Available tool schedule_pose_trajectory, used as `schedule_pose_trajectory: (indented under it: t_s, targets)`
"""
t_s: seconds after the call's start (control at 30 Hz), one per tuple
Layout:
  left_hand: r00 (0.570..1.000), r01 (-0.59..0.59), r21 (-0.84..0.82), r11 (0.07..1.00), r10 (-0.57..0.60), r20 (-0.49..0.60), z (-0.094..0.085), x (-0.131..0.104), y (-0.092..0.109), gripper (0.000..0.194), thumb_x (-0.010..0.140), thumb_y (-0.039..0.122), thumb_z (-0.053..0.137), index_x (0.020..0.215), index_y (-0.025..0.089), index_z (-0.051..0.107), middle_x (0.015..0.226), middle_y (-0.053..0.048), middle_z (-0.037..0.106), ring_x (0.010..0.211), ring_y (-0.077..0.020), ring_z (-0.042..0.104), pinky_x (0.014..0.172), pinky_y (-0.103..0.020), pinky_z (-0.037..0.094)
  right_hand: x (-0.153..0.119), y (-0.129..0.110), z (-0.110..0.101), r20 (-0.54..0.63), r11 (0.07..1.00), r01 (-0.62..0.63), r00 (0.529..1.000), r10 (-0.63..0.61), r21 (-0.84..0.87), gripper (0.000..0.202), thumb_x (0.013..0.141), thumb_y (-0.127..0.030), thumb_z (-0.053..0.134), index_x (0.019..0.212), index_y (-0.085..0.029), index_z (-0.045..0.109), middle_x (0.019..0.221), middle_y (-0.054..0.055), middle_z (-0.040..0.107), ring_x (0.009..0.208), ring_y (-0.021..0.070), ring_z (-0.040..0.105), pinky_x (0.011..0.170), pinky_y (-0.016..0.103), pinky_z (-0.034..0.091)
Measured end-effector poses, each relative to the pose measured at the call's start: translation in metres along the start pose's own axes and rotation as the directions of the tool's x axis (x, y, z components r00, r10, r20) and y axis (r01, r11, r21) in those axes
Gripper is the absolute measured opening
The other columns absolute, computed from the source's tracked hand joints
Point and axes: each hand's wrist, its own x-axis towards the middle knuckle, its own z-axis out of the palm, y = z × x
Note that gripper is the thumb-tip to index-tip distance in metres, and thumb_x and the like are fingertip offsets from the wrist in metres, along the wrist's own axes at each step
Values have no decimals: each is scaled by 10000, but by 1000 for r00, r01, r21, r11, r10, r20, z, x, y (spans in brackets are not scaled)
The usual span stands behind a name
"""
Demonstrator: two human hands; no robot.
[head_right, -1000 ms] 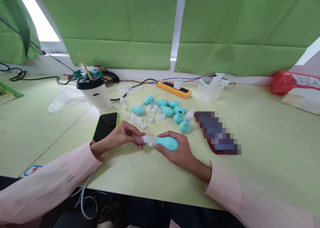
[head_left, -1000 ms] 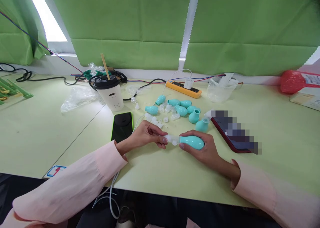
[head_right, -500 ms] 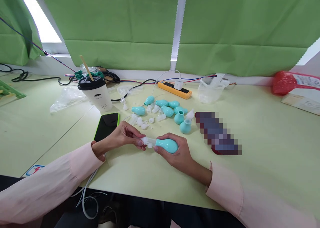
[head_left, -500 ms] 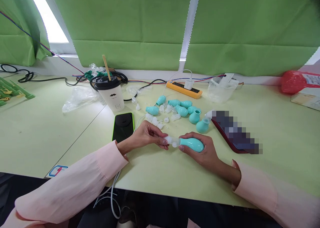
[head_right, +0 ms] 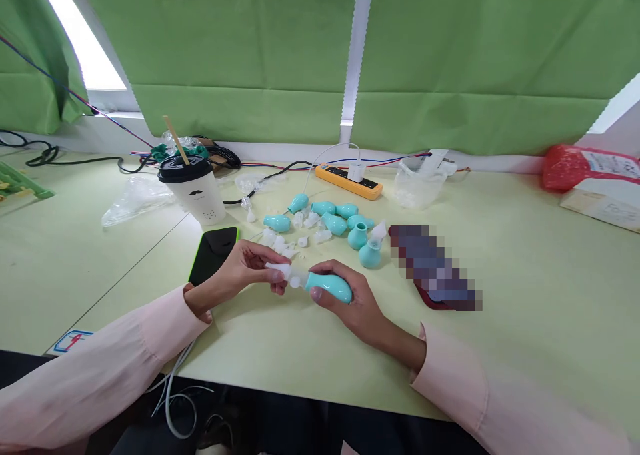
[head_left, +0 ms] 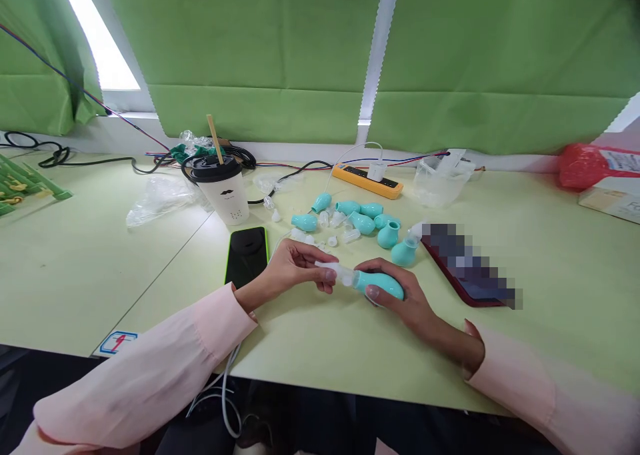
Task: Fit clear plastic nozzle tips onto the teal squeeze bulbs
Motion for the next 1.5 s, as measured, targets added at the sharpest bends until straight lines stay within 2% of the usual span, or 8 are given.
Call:
schedule_pose_trajectory:
  t_s: [0.4,0.57,0.67,0.73,0.83,1.2,1.37,1.5]
  targets:
    - [996,-24,33,999,21,84,6,-8,-3,357,628,252,661,954,116,612,663,-46,646,551,-113,576,576,-259,489,-4,-24,-11,236,912,248,956,-175,-328,261,663,-217,597,921,-194,557,780,12,598,620,107,499,587,258,451]
    - [996,-79,67,995,81,-31,4,-4,-3,365,765,342,501,995,70,579,701,-83,633,600,-120,564,587,-258,463,-3,-63,-67,-133,880,221,944,-301,-421,227,605,-290,664,798,-204,582,697,10,609,564,118,544,534,273,483]
    - [995,-67,103,992,74,-72,5,-2,-4,340,771,322,494,954,54,594,681,-77,623,592,-114,551,584,-249,452,21,-72,-111,-410,910,82,874,-261,-405,294,532,-276,707,783,-172,595,753,37,616,653,136,583,599,271,494]
    - [997,-56,132,990,64,-54,6,-2,-7,330,771,317,492,944,57,599,680,-73,623,582,-109,543,587,-249,448,45,-62,-134,-484,865,-32,839,-249,-501,360,539,-301,684,840,-127,591,815,74,626,667,132,584,608,266,468]
    - [997,-58,181,982,66,-42,6,-1,-11,317,767,324,495,911,67,611,672,-68,624,573,-104,537,589,-247,444,79,-26,-151,-380,768,-183,921,-84,-613,400,591,-324,610,881,-50,579,808,130,633,669,134,583,571,249,426]
    - [993,-68,288,955,92,-71,2,0,-12,297,758,345,491,837,88,617,650,-50,611,568,-92,514,574,-223,435,120,67,-148,-275,707,-228,960,49,-670,273,533,-292,656,731,-113,598,710,78,644,681,191,610,626,287,456]
    - [978,-43,403,914,121,-170,1,2,-14,286,765,325,462,825,89,612,639,-50,607,562,-92,512,569,-217,441,112,49,-149,-347,651,-266,938,5,-711,561,504,-325,693,994,-103,534,871,138,628,743,249,596,665,365,452]
    - [950,-33,642,766,223,-218,1,2,-15,262,768,270,433,880,114,612,683,-49,621,612,-111,540,572,-216,439,86,-3,-130,-373,597,-95,854,-362,-796,547,669,-333,594,1158,-197,389,1128,96,512,902,235,537,781,384,429]
